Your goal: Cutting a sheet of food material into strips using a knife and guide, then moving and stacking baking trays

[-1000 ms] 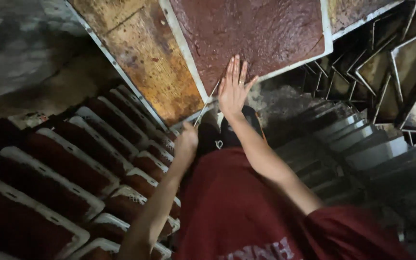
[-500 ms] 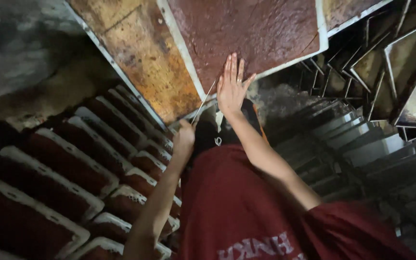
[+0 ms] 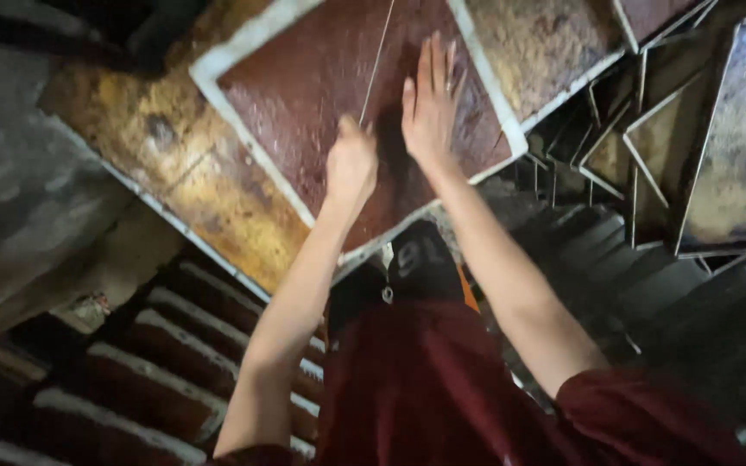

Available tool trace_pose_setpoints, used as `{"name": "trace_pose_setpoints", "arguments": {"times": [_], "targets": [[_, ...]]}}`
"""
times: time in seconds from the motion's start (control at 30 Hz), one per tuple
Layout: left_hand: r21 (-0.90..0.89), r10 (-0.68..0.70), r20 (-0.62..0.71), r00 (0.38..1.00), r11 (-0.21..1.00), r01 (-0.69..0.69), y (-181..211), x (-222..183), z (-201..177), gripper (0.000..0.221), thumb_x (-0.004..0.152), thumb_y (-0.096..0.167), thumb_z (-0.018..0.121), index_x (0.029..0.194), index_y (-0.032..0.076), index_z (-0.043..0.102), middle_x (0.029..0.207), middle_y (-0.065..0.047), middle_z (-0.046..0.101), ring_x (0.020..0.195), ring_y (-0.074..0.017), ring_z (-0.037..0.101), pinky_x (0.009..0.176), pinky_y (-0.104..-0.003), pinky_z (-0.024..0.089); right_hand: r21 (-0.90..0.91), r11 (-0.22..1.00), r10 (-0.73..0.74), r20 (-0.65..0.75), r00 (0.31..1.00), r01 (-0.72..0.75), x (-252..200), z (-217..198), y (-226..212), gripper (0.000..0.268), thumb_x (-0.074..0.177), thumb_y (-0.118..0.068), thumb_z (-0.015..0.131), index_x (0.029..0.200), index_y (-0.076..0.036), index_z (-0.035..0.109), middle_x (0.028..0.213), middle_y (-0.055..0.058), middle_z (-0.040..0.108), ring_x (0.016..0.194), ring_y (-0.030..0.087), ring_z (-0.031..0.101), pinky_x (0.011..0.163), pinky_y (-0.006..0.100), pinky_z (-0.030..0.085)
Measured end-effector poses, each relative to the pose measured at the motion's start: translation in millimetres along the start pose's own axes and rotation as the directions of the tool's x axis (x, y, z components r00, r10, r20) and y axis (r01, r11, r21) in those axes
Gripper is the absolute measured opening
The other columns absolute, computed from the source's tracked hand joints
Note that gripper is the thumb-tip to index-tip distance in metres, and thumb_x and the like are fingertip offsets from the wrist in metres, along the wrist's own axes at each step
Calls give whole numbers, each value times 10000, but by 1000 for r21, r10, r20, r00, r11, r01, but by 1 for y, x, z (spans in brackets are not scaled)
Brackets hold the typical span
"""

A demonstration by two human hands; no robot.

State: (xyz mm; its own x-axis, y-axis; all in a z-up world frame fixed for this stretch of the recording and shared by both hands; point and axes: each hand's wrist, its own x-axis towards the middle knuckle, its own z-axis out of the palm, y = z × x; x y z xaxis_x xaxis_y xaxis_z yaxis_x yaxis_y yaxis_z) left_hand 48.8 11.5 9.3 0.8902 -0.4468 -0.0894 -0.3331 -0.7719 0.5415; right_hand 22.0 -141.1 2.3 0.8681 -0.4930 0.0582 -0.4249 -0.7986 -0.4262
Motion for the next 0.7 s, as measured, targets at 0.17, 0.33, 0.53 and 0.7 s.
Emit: {"name": "trace_pose_setpoints", "arguments": {"times": [0.17,0.33,0.53,0.7], "targets": [[276,-16,25,1000,961,8,42,150,71,301,1070,349,440,1049,50,415,697,-67,740,610,-353,755,475,-495,596,-87,993,-64,163,985,79,117,4,36,534,1165,-191,484,1615,-30,248,1680,178,284,1563,350,150,1273,601,91],[243,-311,243,919,937,253,65,193,83,321,1012,397,528,1061,86,465,889,-146,790,838,-408,773,717,-557,615,-142,980,-91,300,950,139,134,0,40,566,1202,-371,389,1678,-170,158,1745,5,172,1612,257,92,1284,590,-27],[250,-381,292,877,916,314,69,209,81,258,1069,304,374,1067,59,456,923,-137,785,806,-400,778,665,-542,630,-250,963,20,439,898,101,143,-13,25,567,1225,-427,322,1672,-167,89,1752,-4,119,1598,265,44,1248,640,-30],[224,-350,352,868,932,285,73,192,57,268,1093,277,355,1091,25,447,864,-164,762,752,-389,772,554,-521,620,-241,965,-14,351,936,105,138,-10,23,585,1205,-427,428,1653,-151,173,1724,23,213,1590,297,153,1188,715,-35]]}}
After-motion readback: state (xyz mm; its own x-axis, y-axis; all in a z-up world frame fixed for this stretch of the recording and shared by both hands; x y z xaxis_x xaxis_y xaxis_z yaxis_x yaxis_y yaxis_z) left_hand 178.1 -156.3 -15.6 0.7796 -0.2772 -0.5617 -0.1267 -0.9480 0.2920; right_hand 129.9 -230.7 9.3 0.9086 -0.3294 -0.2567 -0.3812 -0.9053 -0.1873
